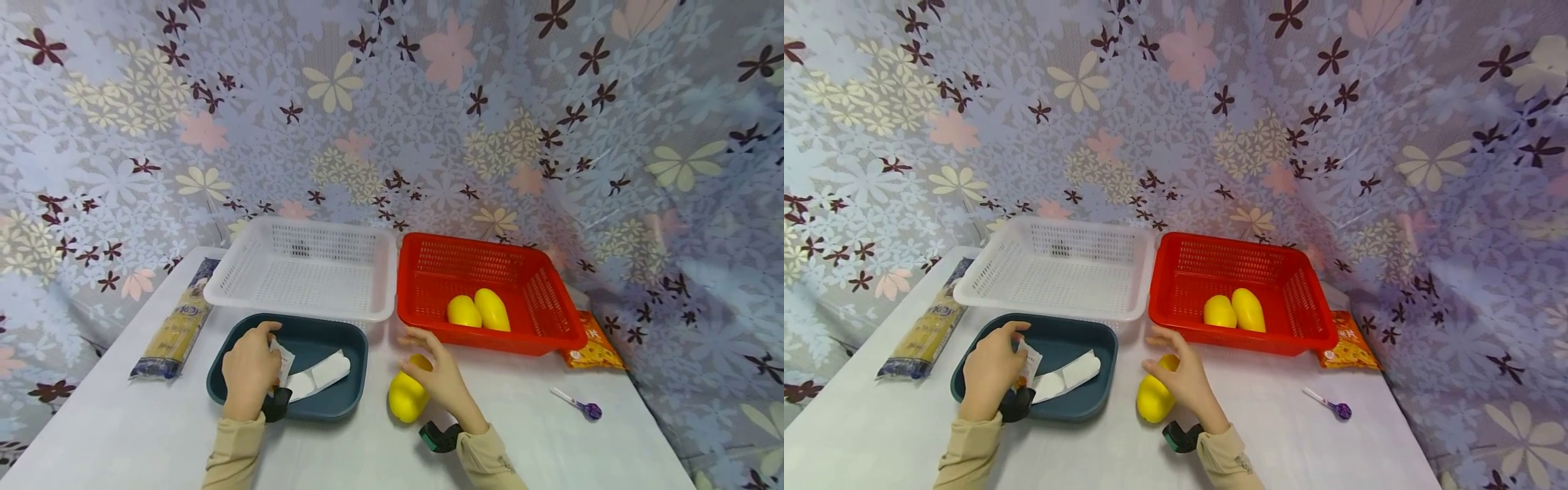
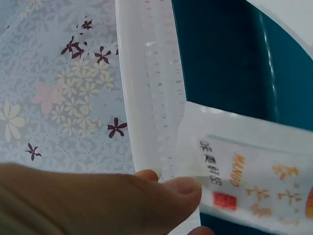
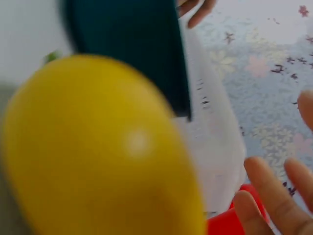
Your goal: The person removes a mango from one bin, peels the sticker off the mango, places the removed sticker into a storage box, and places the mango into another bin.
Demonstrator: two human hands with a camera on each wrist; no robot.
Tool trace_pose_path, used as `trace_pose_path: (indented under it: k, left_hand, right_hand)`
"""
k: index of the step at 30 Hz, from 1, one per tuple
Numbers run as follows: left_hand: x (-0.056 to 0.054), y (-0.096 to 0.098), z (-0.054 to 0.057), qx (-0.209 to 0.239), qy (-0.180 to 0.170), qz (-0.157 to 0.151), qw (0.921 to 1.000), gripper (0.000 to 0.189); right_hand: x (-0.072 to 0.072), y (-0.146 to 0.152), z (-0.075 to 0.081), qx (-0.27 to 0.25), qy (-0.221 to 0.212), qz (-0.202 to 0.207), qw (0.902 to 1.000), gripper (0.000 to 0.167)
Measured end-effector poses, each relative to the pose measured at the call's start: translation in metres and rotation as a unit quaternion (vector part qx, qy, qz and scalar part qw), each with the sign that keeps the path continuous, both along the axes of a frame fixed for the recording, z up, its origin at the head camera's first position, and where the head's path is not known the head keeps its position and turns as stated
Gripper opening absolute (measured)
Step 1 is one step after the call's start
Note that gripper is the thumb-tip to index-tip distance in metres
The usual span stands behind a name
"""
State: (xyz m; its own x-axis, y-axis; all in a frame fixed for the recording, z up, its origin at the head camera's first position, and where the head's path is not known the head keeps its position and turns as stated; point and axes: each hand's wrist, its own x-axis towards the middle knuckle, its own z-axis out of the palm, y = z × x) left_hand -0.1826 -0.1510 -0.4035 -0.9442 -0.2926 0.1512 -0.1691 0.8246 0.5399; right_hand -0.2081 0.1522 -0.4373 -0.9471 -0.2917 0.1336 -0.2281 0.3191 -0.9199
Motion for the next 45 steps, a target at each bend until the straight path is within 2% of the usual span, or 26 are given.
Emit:
trace_pose_path:
  k: [3,5,10,13,17,21,23,29,36,45]
  left_hand:
    - [0.002,0.002,-0.001,-0.012,0.019,0.009,0.9997,0.039]
    - [0.002,0.003,-0.002,-0.018,0.04,0.009,0.999,0.038]
    - [0.001,0.006,-0.003,-0.034,0.099,-0.021,0.9942,0.034]
    - [-0.001,0.008,-0.003,-0.043,0.141,-0.045,0.988,0.031]
    - [-0.003,0.011,-0.003,-0.047,0.179,-0.071,0.9801,0.027]
    - [-0.004,0.013,-0.002,-0.033,0.182,-0.085,0.9792,0.025]
    - [-0.004,0.013,-0.002,-0.026,0.177,-0.088,0.9799,0.025]
    - [-0.004,0.013,-0.003,-0.017,0.168,-0.094,0.9812,0.025]
    - [-0.007,0.013,-0.005,-0.032,0.184,-0.12,0.9749,0.031]
    - [-0.008,0.011,-0.005,-0.04,0.137,-0.164,0.976,0.055]
  right_hand:
    - [0.002,0.007,-0.01,0.042,0.003,0.036,0.9984,0.057]
    - [0.002,0.012,-0.016,0.063,-0.017,0.07,0.9954,0.058]
    - [0.002,0.024,-0.026,0.103,-0.035,0.153,0.9821,0.049]
    - [0.001,0.027,-0.028,0.121,-0.01,0.181,0.9759,0.049]
    - [0.001,0.026,-0.028,0.153,0.028,0.193,0.9687,0.06]
    - [0.0,0.025,-0.029,0.185,0.051,0.184,0.9641,0.07]
    - [-0.001,0.026,-0.03,0.189,0.044,0.177,0.9649,0.072]
    - [-0.002,0.029,-0.033,0.165,0.005,0.171,0.9714,0.072]
    - [0.0,0.029,-0.032,0.15,-0.001,0.161,0.9754,0.071]
    - [0.001,0.03,-0.025,0.15,0.002,0.161,0.9755,0.072]
